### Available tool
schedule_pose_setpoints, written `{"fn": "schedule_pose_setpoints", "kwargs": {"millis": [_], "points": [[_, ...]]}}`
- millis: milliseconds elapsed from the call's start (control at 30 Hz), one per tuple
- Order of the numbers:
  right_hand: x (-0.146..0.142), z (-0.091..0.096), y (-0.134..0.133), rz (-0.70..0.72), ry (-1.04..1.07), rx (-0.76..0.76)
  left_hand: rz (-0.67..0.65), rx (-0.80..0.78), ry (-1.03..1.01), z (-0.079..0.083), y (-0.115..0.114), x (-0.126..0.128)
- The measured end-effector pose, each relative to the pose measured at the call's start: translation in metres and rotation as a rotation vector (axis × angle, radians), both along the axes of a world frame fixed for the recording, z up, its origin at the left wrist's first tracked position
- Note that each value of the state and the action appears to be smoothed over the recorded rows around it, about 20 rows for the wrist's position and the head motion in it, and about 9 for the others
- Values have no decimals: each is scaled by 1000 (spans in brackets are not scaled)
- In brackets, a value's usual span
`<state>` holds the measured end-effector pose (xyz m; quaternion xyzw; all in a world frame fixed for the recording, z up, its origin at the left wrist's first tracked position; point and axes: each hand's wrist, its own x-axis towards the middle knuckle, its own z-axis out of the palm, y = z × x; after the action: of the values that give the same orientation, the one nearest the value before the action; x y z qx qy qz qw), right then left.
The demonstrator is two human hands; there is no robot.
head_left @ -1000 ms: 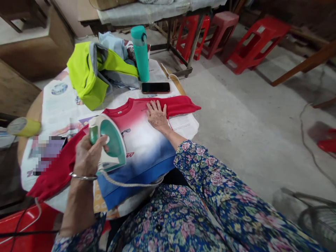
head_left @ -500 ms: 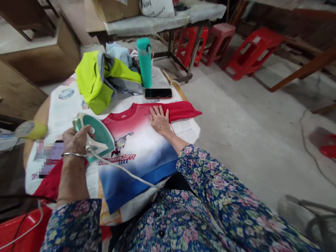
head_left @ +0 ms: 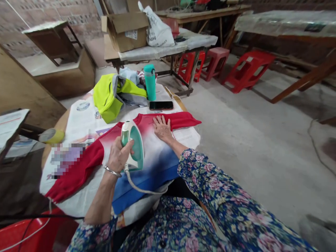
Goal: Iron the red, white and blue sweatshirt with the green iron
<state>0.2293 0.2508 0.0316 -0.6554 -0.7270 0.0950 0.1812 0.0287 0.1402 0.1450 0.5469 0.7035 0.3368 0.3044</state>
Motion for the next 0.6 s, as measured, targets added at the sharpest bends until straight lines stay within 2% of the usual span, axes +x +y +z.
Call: {"fn": "schedule_pose_setpoints", "kwargs": {"millis": [100,200,433,600], "points": [[4,-2,3,30,-16,-8,-172,-88,48,-2,-3,17],[8,-4,7,54,-24,0,-296,-133,102,-1,-8,22],[12,-6,16,67,-46,-38,-621,-248,118,1,-38,1],[12,-4,16,81,-77,-63,-722,-424,35,1,-64,-13]]}}
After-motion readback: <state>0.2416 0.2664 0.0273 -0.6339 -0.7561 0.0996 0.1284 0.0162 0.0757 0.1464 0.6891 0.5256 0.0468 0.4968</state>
